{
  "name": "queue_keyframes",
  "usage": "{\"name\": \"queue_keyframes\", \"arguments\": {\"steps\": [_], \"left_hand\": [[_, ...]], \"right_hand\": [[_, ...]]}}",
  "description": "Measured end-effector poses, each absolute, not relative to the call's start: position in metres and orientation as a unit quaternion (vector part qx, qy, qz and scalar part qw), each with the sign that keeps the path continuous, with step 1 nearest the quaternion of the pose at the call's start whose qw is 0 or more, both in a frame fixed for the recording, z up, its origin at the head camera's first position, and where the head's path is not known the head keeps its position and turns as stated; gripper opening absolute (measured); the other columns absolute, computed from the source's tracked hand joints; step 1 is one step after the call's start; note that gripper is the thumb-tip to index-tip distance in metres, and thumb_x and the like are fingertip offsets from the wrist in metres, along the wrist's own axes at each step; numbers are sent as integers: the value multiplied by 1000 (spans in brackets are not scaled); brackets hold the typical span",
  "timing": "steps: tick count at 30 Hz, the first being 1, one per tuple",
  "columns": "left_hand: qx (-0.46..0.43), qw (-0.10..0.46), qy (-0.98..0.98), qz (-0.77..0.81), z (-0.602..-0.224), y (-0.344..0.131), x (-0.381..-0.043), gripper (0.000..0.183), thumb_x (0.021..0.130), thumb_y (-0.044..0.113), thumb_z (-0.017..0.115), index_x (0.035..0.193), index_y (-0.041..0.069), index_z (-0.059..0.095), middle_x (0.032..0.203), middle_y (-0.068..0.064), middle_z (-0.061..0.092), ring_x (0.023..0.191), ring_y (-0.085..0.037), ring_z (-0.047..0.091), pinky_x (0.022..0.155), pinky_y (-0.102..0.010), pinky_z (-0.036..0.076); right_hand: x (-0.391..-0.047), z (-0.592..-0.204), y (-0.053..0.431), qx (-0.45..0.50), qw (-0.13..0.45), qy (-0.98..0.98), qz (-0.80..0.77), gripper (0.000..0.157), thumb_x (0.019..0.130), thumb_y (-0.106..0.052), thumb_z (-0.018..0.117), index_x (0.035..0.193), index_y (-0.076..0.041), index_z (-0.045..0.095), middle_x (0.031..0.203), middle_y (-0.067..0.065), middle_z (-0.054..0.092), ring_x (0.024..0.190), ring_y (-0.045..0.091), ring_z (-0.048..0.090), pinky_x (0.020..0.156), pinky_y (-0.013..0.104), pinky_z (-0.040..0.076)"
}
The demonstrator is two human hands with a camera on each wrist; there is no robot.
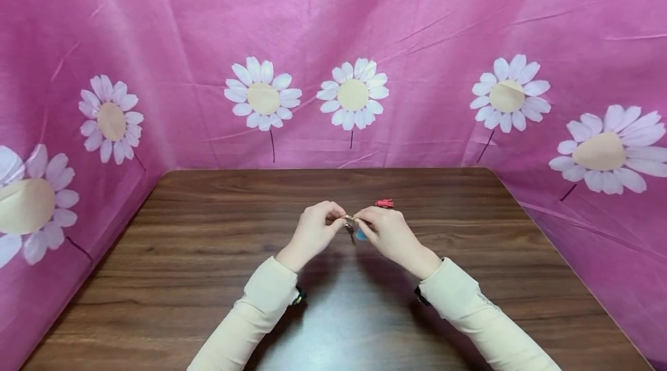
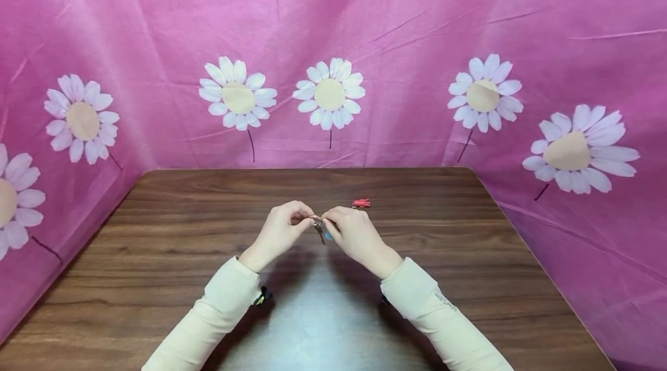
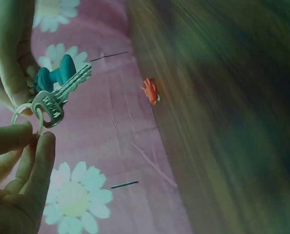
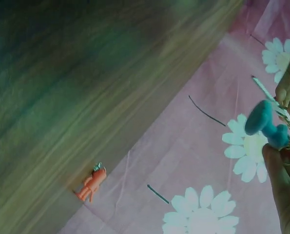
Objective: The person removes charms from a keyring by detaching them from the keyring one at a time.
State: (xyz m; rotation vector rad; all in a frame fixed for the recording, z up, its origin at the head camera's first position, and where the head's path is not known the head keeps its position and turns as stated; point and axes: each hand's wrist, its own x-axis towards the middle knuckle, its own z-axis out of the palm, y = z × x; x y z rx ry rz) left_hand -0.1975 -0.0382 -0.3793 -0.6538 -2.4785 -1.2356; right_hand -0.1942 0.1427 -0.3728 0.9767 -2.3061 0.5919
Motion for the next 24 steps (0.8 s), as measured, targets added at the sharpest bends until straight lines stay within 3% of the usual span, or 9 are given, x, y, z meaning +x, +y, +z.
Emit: {"name": "queue_keyframes", "arguments": {"steps": [5,9,16,21,24], "left_hand": [[-258,256,-879,-309,-378,-35,-192,3,80,10,68,80,12,66,76,3,62,63,-7,59,57,-21,49],[-238,281,-862,-347,-377,-34,-192,5,78,11,71,76,13,66,73,4,64,59,-6,56,55,-20,46],[-202,264,-808,-486,-374,-30,-193,5,76,10,72,74,8,68,71,1,66,62,-6,58,53,-18,47],[-179,241,-770,-562,-374,-27,-192,5,75,4,71,75,4,67,71,-6,68,60,-8,57,50,-17,45],[-158,213,-751,-605,-374,-27,-192,4,76,0,70,77,0,66,72,-12,69,60,-16,60,51,-20,48]], "right_hand": [[-192,-371,143,366,272,-865,211,6,79,-8,68,84,-11,70,79,-3,68,72,8,64,63,28,53],[-192,-372,143,353,285,-850,267,8,79,-8,69,86,-10,71,82,-2,70,75,9,65,66,27,54],[-192,-374,142,360,340,-801,337,15,75,1,71,89,-4,70,84,4,70,75,13,66,65,20,54],[-192,-373,141,359,333,-785,379,17,74,6,70,89,0,70,84,7,70,75,17,66,65,18,54],[-192,-372,138,349,322,-784,400,15,74,5,70,88,-1,71,84,7,70,76,18,67,67,19,54]]}}
